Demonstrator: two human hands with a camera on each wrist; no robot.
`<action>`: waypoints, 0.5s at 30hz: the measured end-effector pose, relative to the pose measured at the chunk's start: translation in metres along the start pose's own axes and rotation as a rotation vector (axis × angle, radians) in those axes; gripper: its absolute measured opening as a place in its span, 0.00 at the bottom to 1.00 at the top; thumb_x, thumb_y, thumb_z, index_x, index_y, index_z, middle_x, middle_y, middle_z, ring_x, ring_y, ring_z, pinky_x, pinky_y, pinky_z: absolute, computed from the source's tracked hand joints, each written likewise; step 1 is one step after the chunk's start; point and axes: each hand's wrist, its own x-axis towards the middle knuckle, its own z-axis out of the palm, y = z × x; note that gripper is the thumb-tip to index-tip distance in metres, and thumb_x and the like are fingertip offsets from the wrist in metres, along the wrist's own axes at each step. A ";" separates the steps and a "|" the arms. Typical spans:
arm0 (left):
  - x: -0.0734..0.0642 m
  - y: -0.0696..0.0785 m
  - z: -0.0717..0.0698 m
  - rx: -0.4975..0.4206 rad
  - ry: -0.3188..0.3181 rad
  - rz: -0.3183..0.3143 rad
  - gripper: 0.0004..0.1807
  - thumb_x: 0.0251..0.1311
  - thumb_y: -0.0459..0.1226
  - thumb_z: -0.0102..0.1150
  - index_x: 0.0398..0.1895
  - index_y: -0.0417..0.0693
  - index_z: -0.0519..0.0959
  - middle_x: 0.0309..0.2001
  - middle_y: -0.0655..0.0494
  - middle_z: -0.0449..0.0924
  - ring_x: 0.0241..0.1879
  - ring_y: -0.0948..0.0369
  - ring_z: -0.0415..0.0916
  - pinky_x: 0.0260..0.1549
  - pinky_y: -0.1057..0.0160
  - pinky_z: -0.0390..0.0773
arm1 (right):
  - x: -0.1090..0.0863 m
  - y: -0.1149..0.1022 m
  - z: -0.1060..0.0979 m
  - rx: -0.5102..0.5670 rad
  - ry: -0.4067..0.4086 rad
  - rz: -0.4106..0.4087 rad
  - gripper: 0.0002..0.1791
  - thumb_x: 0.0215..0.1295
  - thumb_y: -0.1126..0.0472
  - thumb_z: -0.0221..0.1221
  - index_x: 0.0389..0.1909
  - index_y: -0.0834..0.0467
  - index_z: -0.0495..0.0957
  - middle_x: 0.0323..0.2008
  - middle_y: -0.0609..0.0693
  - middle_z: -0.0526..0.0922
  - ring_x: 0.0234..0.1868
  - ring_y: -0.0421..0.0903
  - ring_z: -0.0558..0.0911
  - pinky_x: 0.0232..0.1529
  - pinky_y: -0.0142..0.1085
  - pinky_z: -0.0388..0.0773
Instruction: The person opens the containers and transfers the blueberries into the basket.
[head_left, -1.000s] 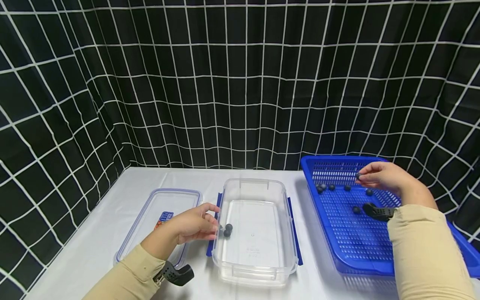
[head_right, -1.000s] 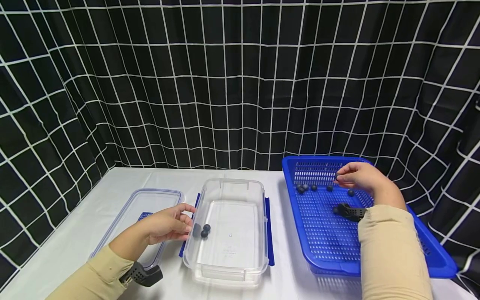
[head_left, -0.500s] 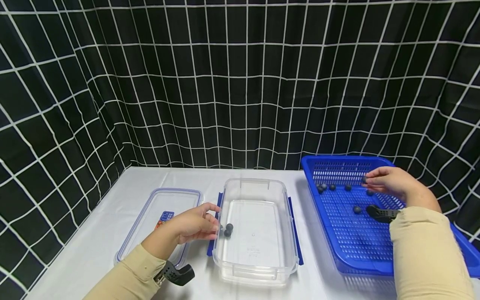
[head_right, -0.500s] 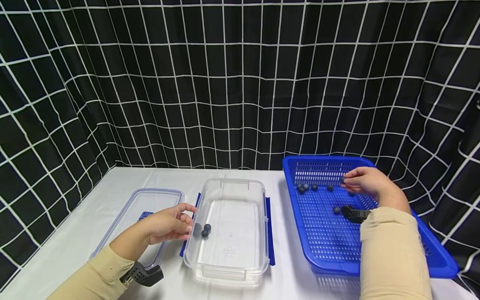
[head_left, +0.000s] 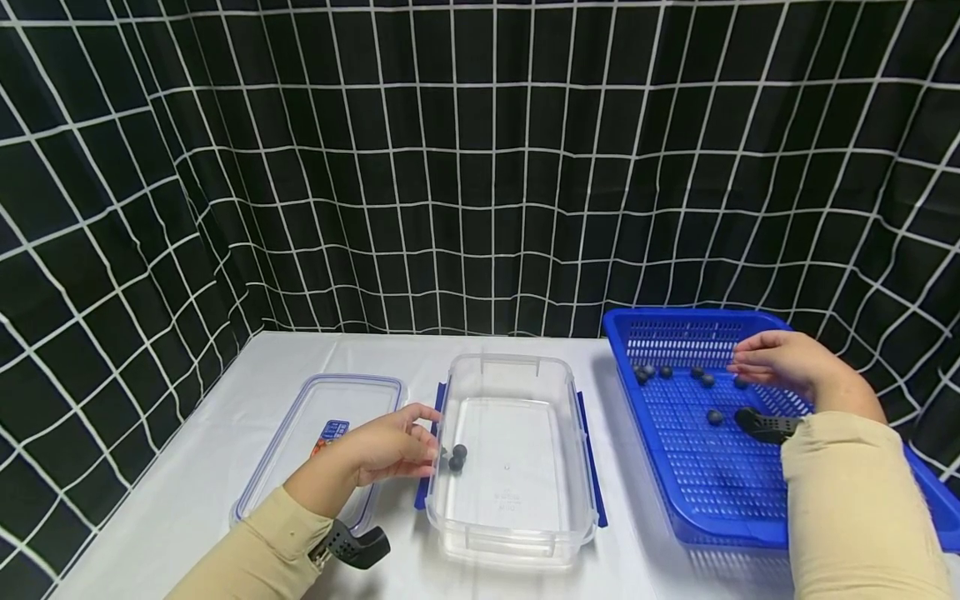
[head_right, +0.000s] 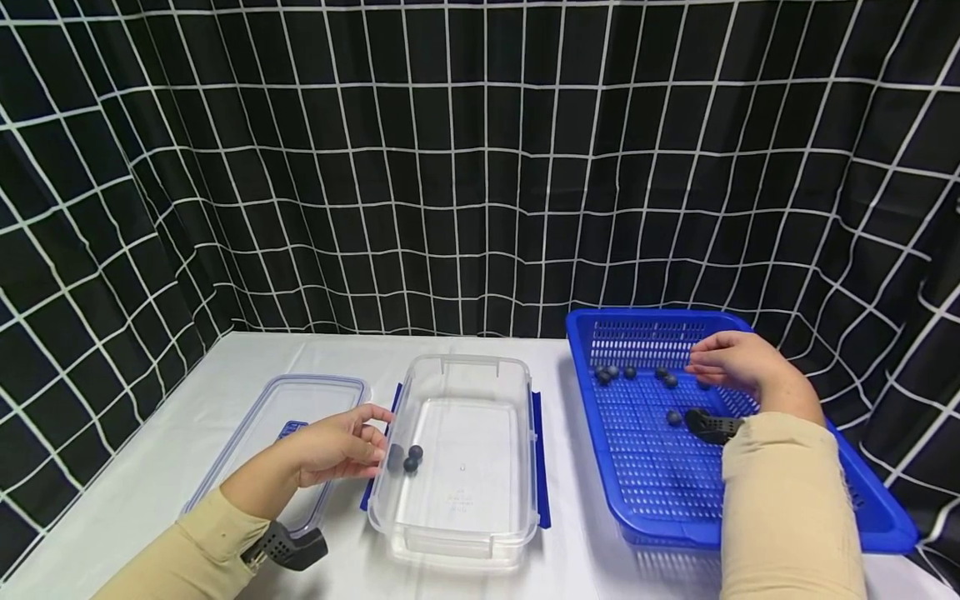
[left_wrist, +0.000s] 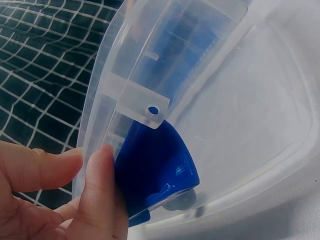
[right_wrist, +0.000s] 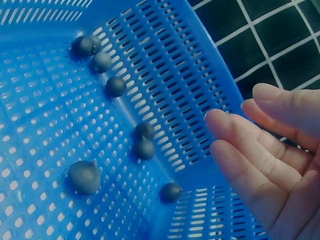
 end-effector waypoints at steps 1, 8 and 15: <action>0.000 0.000 0.000 0.002 -0.001 0.000 0.28 0.54 0.22 0.50 0.60 0.38 0.57 0.33 0.49 0.70 0.30 0.59 0.75 0.36 0.63 0.82 | 0.000 -0.001 0.000 -0.010 0.007 -0.003 0.19 0.70 0.64 0.44 0.54 0.75 0.60 0.37 0.49 0.81 0.36 0.38 0.82 0.44 0.36 0.81; 0.000 0.000 0.000 0.004 -0.001 -0.003 0.28 0.54 0.22 0.50 0.60 0.39 0.57 0.33 0.49 0.70 0.29 0.60 0.75 0.35 0.64 0.82 | 0.001 -0.016 0.001 -0.040 0.048 -0.062 0.21 0.68 0.61 0.48 0.53 0.73 0.61 0.34 0.42 0.80 0.37 0.35 0.81 0.44 0.35 0.80; 0.000 0.002 0.000 0.006 0.000 -0.005 0.29 0.54 0.22 0.50 0.60 0.38 0.57 0.33 0.49 0.70 0.29 0.60 0.75 0.36 0.63 0.82 | -0.002 -0.050 0.008 -0.100 0.073 -0.147 0.27 0.65 0.54 0.53 0.55 0.70 0.62 0.39 0.45 0.80 0.39 0.36 0.81 0.43 0.32 0.80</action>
